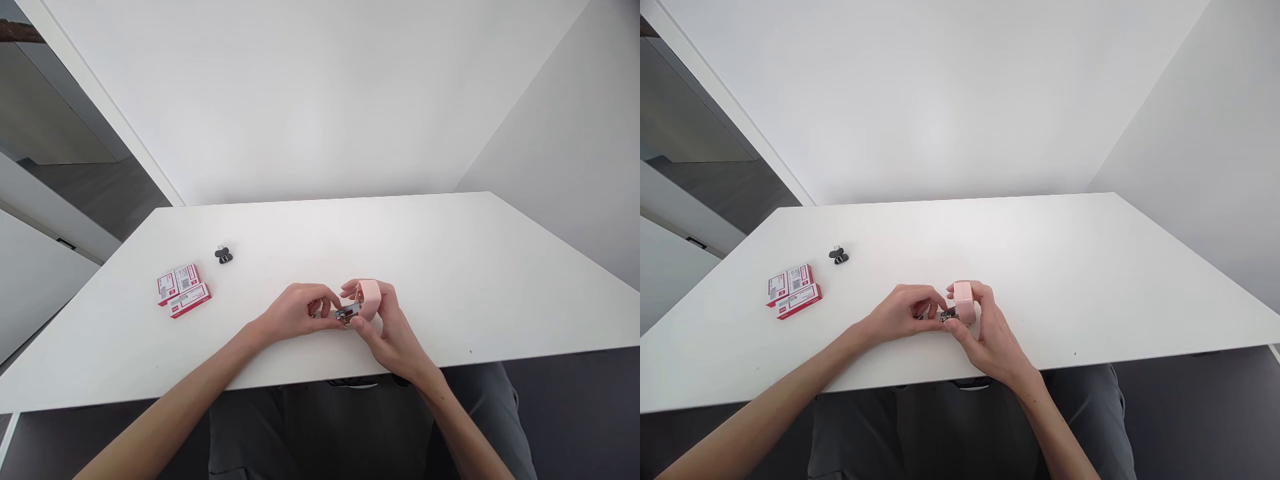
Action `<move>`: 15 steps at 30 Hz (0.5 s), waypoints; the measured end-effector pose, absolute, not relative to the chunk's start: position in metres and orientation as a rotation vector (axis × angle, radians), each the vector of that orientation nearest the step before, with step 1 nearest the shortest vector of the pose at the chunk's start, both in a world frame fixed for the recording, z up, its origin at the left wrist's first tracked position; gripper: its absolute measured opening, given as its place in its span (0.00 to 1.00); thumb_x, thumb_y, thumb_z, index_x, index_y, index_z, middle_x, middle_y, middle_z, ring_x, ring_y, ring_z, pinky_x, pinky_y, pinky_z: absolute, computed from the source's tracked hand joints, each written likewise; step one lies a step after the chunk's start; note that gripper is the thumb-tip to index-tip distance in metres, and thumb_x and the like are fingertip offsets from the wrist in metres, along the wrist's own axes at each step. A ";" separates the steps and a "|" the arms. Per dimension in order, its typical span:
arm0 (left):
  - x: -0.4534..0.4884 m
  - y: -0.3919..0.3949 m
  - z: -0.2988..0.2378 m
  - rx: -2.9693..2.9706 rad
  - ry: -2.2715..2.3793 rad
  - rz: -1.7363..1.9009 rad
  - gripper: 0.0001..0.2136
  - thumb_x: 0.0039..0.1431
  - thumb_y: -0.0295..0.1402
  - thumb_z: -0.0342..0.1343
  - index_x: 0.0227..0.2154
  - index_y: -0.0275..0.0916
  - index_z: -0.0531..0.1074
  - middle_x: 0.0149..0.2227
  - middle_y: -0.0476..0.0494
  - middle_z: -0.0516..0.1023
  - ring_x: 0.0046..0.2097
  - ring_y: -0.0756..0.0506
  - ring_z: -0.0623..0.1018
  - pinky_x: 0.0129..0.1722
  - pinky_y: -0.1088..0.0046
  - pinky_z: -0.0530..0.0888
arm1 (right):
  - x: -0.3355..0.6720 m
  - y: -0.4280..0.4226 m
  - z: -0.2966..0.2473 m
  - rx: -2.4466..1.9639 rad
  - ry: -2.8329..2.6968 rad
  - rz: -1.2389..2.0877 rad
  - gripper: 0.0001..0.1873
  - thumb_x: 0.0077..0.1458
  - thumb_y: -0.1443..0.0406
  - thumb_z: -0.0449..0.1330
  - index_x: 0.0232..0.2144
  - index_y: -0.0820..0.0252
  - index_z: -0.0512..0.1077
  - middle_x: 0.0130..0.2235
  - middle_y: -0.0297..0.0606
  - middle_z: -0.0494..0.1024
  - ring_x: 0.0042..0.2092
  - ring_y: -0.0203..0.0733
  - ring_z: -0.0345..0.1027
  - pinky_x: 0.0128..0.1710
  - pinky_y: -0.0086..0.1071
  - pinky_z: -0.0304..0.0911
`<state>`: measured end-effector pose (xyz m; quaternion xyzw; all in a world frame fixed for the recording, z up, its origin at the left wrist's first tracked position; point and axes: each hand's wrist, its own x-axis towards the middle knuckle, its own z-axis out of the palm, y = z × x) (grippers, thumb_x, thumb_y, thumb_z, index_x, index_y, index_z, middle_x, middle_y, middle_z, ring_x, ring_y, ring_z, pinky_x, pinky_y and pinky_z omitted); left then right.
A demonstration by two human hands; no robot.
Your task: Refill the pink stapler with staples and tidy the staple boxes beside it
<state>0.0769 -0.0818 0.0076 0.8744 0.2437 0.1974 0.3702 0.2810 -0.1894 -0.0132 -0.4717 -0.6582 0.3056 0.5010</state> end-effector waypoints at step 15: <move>0.077 -0.082 0.014 2.202 0.775 0.708 0.13 0.66 0.46 0.58 0.39 0.41 0.77 0.27 0.52 0.72 0.29 0.50 0.66 0.32 0.73 0.65 | 0.281 -0.192 -0.011 -1.236 -1.387 0.654 0.26 0.74 0.45 0.40 0.57 0.52 0.65 0.57 0.47 0.75 0.58 0.53 0.71 0.57 0.52 0.68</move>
